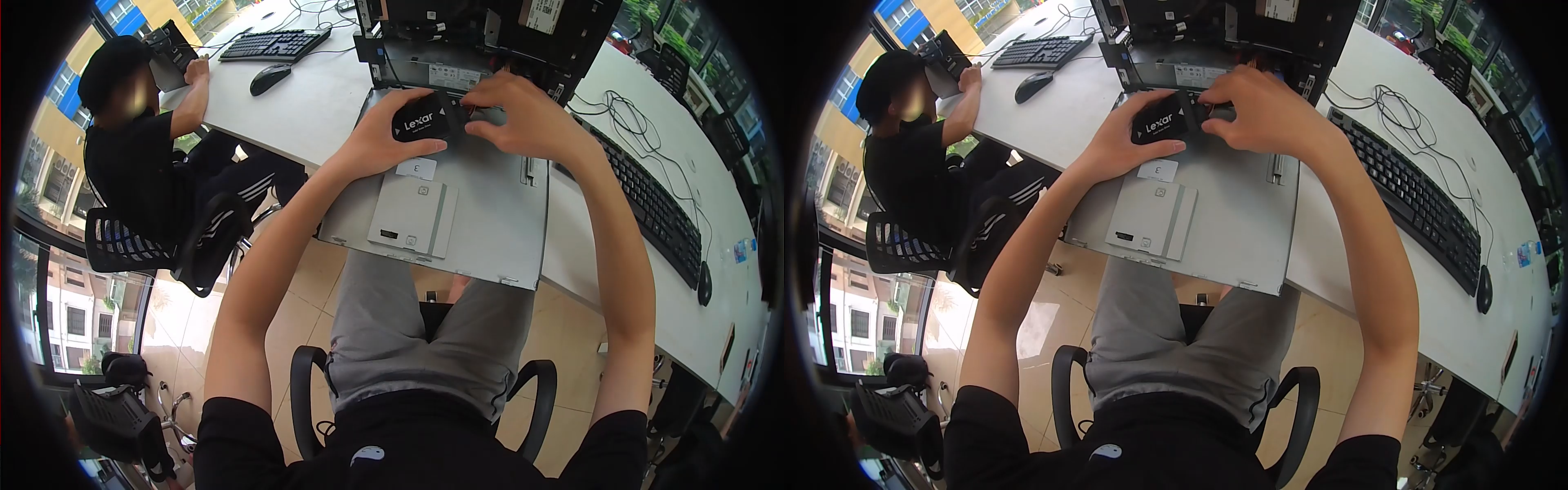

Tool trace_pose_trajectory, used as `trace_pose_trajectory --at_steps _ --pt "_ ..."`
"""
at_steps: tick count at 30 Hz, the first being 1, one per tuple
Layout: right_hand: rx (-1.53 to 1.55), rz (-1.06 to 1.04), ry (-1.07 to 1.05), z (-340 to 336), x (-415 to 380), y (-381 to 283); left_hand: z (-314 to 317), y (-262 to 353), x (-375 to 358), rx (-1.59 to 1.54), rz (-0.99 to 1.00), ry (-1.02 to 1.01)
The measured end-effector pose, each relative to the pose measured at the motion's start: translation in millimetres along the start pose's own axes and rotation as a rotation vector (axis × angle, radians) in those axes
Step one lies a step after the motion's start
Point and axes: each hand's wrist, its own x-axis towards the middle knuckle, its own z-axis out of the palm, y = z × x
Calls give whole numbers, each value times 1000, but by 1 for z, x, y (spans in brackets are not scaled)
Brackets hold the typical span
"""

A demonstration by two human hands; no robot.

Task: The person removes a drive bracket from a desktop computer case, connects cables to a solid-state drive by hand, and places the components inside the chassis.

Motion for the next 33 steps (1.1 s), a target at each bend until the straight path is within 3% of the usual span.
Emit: trace_pose_trajectory --at_steps 6,9,21,27,33 --pt "36 63 -85 3 7 1 -1 4 0 39 14 -3" --pt "3 -25 41 7 5 -2 -1 5 0 41 11 -7" --pt "-22 -83 98 -1 14 1 -2 2 1 -47 -18 -35" --pt "75 50 49 -1 18 2 -3 3 1 -47 -27 -18" --pt "59 31 31 -5 20 -1 -5 3 -1 -45 -38 -20"
